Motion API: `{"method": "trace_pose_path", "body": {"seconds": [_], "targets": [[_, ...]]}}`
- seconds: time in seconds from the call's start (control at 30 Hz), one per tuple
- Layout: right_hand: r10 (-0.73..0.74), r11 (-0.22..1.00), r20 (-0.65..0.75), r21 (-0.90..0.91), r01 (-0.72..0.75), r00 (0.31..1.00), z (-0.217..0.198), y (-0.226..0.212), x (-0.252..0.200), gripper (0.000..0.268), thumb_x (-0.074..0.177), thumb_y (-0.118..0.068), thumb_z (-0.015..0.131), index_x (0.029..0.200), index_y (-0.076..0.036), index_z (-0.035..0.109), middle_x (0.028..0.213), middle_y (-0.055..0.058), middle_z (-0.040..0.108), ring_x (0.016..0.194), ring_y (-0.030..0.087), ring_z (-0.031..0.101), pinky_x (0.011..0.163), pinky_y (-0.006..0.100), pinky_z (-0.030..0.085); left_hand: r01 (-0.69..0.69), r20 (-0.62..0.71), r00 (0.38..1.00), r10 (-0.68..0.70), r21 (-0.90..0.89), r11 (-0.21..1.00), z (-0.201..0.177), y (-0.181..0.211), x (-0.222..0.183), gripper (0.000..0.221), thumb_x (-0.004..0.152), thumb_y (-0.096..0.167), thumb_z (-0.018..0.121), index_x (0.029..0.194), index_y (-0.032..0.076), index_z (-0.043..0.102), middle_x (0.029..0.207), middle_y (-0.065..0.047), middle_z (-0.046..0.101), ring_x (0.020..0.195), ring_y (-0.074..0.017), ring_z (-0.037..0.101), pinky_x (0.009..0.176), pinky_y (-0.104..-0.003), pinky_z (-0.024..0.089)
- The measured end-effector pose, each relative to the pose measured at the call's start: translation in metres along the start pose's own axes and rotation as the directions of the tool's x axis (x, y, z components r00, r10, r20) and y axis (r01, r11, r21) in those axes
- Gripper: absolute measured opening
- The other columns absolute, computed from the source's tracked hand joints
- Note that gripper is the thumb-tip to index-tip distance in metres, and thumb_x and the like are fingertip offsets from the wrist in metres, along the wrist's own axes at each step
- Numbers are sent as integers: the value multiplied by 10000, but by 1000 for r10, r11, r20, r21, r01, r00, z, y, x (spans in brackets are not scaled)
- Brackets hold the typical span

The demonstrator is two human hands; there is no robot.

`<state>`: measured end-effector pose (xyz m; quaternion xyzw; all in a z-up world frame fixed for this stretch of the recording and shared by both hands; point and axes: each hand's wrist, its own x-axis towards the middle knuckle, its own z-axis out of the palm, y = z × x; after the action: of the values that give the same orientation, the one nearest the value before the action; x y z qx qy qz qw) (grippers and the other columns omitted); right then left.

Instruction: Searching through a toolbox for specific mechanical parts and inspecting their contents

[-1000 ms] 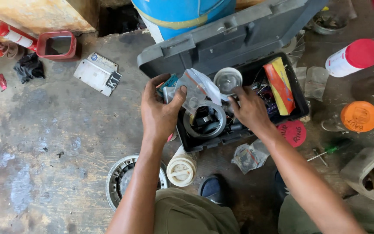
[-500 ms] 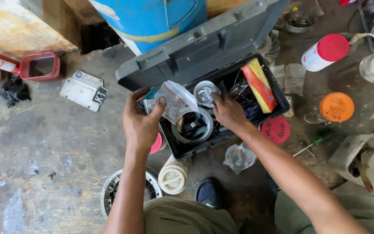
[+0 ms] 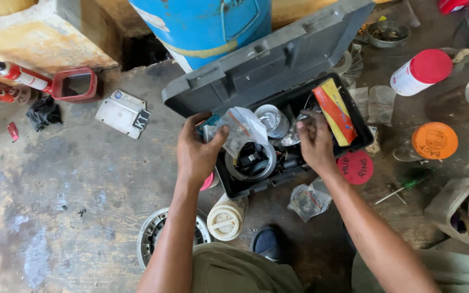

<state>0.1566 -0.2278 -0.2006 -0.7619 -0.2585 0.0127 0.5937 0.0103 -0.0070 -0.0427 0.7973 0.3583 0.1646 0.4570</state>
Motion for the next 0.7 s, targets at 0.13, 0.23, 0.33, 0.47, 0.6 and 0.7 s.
{"method": "trace_pose_path", "body": {"seconds": [0.13,0.23,0.33,0.47,0.6,0.7], "targets": [[60,928,173,352,-118,983,22,-86,5,663,1032,-525,473,1450,-10,485,1103,216,635,812,238,631,679,345,571,-33,61,998,31,35,999,3,6,0,577,769,437,851,1288,255,679,1168,-189,628,1133,-452,633,968,-512,510],[121,652,508,607,-454,853,36,-102,-4,1008,916,-586,659,1601,-44,155,1477,383,392,1281,474,515,1031,564,484,-82,145,987,69,86,993,10,-1,2,599,747,444,874,1291,275,687,1188,-161,614,1156,-430,635,980,-505,519],[186,697,489,546,-465,852,45,-109,-14,1006,909,-507,692,1560,93,216,762,38,596,640,88,575,555,227,408,-134,247,963,103,109,985,13,-6,0,548,766,328,811,1299,291,688,1252,-183,604,1219,-444,601,1024,-525,490],[178,730,437,542,-416,882,45,-109,-11,521,982,-357,670,1361,-11,578,994,96,690,834,126,607,752,290,469,-210,335,926,174,73,975,14,-9,-3,514,856,315,789,1351,230,679,1310,-226,601,1300,-475,546,1074,-538,454],[204,808,370,459,-369,906,41,-109,-9,428,954,-324,754,1298,-77,690,1001,100,757,887,132,663,746,309,528,-189,409,900,149,59,980,10,-5,-4,476,947,319,695,1409,225,632,1383,-243,571,1358,-485,490,1119,-562,406],[250,742,382,514,-430,889,36,-109,-7,452,932,-275,774,1308,-49,669,894,127,708,729,158,656,615,297,540,-127,459,884,90,50,991,8,14,-9,475,1010,400,615,1454,234,584,1446,-247,506,1377,-531,440,1112,-642,385]]}}
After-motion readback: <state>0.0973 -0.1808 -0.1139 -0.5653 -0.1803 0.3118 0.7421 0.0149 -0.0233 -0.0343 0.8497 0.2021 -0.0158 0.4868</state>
